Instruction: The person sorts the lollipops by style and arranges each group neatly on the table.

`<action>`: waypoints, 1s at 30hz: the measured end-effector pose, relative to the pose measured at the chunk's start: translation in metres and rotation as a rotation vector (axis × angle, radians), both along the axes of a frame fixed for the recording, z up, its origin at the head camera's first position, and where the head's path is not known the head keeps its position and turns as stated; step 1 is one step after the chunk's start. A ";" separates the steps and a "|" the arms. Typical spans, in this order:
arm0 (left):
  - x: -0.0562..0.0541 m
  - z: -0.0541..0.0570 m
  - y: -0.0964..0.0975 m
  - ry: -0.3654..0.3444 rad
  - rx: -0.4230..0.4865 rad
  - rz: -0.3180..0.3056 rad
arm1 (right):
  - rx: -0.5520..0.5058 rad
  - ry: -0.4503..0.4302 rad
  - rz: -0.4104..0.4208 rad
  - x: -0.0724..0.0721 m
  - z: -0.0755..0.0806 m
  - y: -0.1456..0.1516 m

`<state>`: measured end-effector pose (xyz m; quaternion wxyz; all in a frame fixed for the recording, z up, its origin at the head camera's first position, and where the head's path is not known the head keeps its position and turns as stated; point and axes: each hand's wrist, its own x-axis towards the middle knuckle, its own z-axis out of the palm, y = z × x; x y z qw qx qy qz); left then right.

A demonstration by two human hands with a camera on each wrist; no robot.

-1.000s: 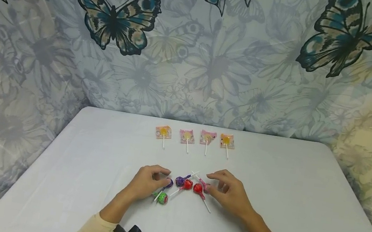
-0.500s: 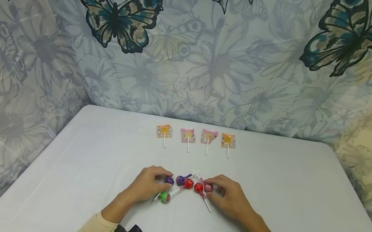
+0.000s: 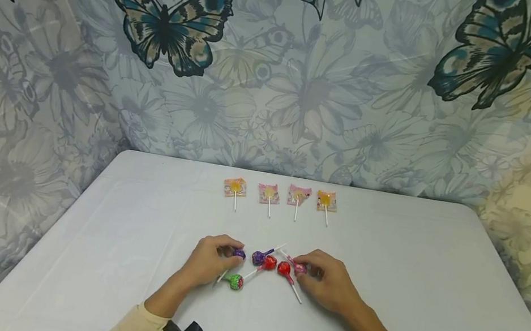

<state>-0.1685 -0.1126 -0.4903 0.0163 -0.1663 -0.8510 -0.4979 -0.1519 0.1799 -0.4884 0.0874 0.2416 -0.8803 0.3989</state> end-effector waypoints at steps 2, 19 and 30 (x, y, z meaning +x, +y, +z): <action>0.000 0.001 0.000 -0.006 0.015 0.000 | -0.018 0.003 -0.005 0.000 0.001 0.000; -0.001 0.013 -0.002 -0.033 0.195 0.107 | -0.189 0.008 -0.010 0.001 0.001 0.004; 0.012 0.051 -0.002 -0.022 0.264 0.114 | -0.363 -0.009 -0.035 -0.003 -0.001 0.004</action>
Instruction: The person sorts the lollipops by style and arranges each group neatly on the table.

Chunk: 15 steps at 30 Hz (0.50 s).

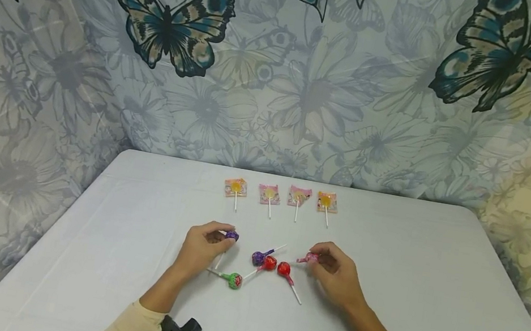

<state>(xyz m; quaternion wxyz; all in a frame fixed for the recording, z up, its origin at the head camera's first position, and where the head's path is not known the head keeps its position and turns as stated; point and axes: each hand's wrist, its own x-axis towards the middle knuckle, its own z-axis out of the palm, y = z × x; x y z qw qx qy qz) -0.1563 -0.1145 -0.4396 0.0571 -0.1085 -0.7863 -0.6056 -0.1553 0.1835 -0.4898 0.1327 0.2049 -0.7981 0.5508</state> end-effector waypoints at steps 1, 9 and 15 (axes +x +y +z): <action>0.000 0.000 -0.001 -0.003 0.003 0.001 | -0.019 -0.008 0.003 -0.001 0.000 0.000; 0.000 0.001 -0.002 -0.024 0.017 -0.004 | -0.061 -0.087 -0.045 -0.002 0.000 0.001; -0.007 -0.014 -0.003 -0.030 0.045 -0.021 | -0.004 -0.090 -0.117 -0.001 0.001 0.001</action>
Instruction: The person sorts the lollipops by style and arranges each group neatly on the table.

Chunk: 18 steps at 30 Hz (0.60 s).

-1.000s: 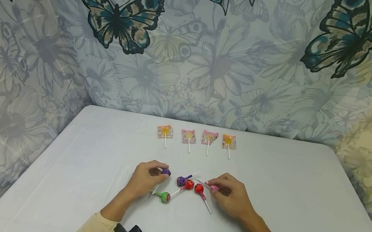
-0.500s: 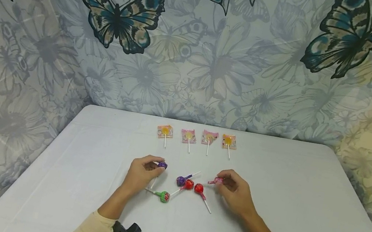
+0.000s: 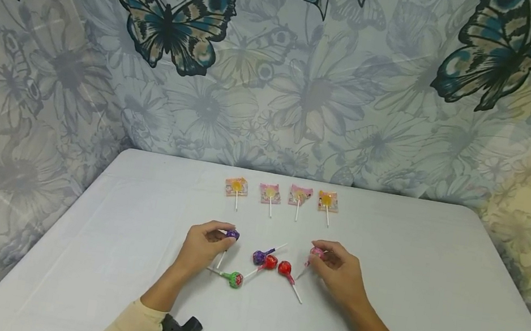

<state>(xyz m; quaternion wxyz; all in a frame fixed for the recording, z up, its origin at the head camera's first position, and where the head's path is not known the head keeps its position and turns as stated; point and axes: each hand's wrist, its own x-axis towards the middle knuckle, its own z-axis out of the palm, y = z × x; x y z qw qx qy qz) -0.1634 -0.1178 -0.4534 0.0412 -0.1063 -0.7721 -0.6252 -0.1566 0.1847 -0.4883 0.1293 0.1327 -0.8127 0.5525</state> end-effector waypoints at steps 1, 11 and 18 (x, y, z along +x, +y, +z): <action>-0.002 -0.004 -0.001 -0.004 0.008 0.002 | 0.003 0.001 -0.004 0.000 0.000 0.000; -0.014 -0.018 -0.010 0.017 0.024 0.050 | 0.026 -0.029 0.019 -0.002 -0.001 -0.001; -0.021 -0.010 -0.020 0.026 0.016 0.101 | 0.059 -0.030 0.026 -0.002 -0.005 -0.002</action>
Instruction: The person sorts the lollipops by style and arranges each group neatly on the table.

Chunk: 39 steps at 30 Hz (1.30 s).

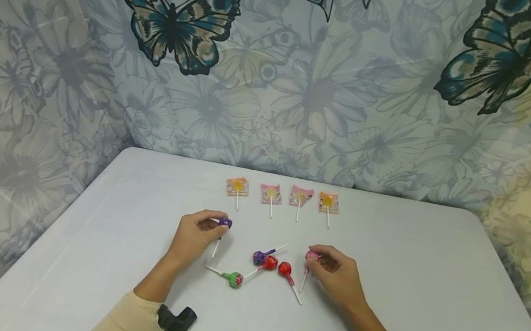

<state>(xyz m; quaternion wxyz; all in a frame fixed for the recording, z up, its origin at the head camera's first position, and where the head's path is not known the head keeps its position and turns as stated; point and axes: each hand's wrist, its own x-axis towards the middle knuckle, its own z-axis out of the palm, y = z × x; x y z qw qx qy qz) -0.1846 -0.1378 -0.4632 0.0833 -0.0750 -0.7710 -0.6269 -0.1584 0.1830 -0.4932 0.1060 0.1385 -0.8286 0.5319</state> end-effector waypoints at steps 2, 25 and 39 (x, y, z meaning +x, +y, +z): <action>-0.003 0.002 -0.002 -0.002 0.000 0.004 | -0.002 -0.001 0.002 0.000 0.000 0.000; -0.032 -0.010 -0.009 -0.069 0.006 0.068 | 0.027 0.022 0.049 0.004 0.007 -0.005; -0.036 -0.022 -0.010 -0.071 -0.015 0.078 | 0.024 0.011 0.050 0.004 -0.001 -0.002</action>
